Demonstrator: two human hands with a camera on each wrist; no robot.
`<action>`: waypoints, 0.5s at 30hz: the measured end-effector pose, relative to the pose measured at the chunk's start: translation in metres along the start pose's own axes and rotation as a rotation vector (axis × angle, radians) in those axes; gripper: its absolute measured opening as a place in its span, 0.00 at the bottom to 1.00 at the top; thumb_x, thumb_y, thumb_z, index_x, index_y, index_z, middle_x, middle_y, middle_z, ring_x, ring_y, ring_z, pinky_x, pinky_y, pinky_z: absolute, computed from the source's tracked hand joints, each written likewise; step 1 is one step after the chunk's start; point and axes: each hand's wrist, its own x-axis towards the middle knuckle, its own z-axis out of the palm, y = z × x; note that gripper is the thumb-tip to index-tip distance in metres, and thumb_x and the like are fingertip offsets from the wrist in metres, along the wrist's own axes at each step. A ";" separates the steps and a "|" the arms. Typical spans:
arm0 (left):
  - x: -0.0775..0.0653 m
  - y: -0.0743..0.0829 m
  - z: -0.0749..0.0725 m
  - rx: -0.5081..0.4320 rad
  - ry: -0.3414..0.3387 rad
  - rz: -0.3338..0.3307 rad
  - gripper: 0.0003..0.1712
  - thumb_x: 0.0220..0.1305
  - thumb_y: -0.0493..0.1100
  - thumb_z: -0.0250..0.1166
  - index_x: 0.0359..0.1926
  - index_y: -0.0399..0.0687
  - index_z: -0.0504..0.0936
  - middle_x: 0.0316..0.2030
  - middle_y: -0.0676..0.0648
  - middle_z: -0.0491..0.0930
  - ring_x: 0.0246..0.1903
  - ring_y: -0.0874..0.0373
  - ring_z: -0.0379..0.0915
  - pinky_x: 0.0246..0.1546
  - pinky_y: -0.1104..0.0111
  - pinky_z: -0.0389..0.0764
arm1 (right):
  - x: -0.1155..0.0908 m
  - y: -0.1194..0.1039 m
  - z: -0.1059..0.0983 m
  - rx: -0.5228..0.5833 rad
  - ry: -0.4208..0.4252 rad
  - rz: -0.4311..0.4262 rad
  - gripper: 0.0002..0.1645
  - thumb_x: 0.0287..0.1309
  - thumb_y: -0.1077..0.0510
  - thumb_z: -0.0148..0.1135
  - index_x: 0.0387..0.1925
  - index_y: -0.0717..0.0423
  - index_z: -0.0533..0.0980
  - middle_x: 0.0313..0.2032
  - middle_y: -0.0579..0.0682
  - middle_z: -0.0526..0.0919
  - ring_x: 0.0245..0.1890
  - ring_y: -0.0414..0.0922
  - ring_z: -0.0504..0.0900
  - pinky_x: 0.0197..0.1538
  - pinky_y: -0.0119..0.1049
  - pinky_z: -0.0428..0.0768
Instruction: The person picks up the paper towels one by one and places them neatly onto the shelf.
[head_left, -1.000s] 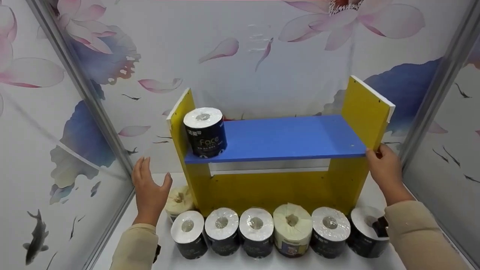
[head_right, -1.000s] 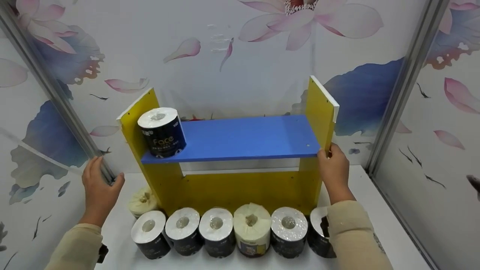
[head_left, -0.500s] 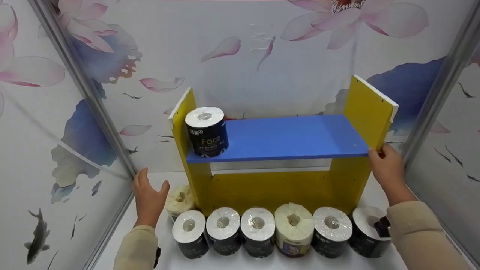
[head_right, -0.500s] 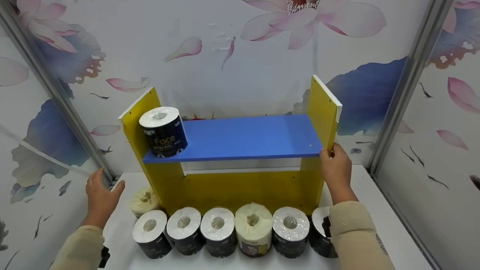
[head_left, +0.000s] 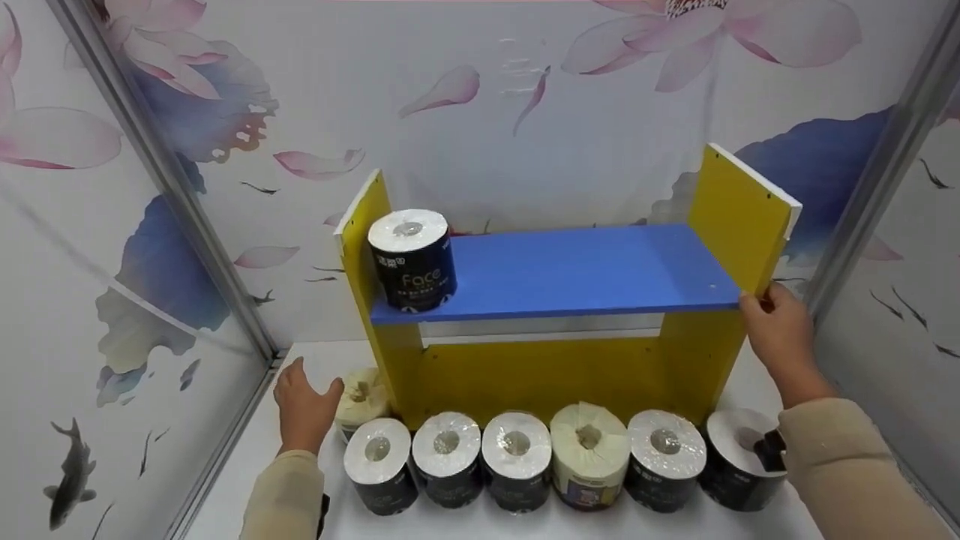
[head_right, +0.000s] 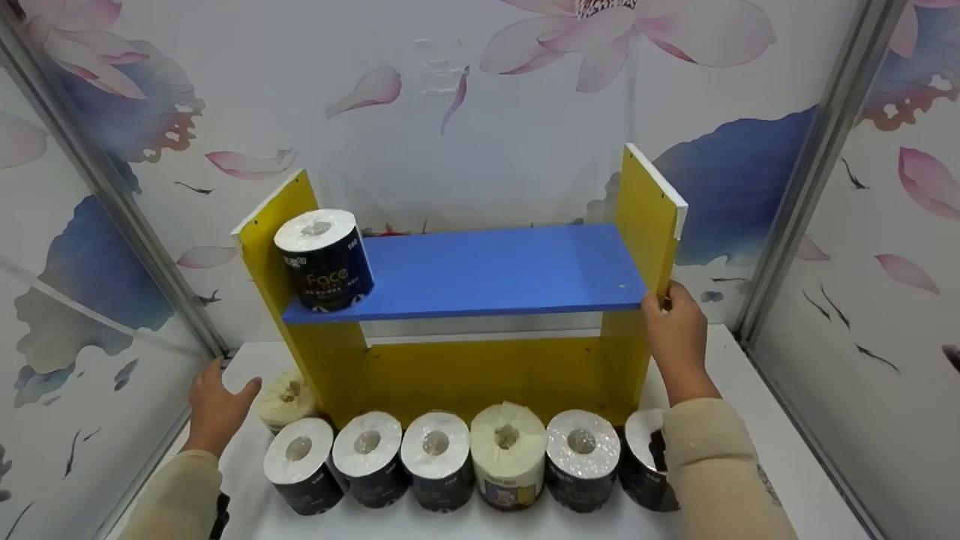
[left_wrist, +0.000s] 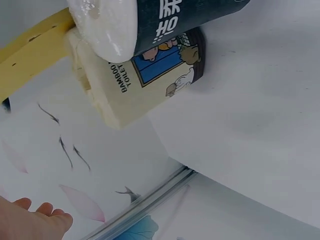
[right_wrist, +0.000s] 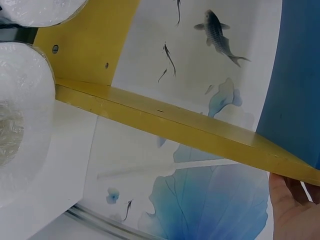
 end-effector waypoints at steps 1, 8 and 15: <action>0.001 -0.002 0.002 0.004 -0.011 -0.007 0.44 0.64 0.45 0.60 0.71 0.29 0.49 0.69 0.26 0.47 0.69 0.32 0.39 0.65 0.44 0.52 | 0.000 0.000 0.000 -0.001 0.002 0.004 0.30 0.70 0.47 0.43 0.57 0.69 0.68 0.44 0.62 0.73 0.39 0.50 0.68 0.38 0.36 0.67; 0.004 -0.010 0.014 0.030 -0.091 -0.044 0.46 0.64 0.47 0.59 0.72 0.28 0.47 0.69 0.25 0.46 0.69 0.31 0.38 0.65 0.42 0.52 | 0.002 -0.001 -0.002 0.009 -0.032 0.023 0.32 0.70 0.46 0.43 0.60 0.70 0.66 0.48 0.64 0.72 0.42 0.52 0.67 0.40 0.37 0.67; 0.006 -0.011 0.024 0.043 -0.185 -0.061 0.48 0.65 0.49 0.59 0.72 0.27 0.45 0.69 0.24 0.45 0.68 0.29 0.37 0.65 0.41 0.50 | 0.004 0.000 -0.005 -0.019 -0.063 0.013 0.35 0.70 0.43 0.42 0.62 0.69 0.65 0.51 0.68 0.72 0.43 0.54 0.68 0.41 0.41 0.67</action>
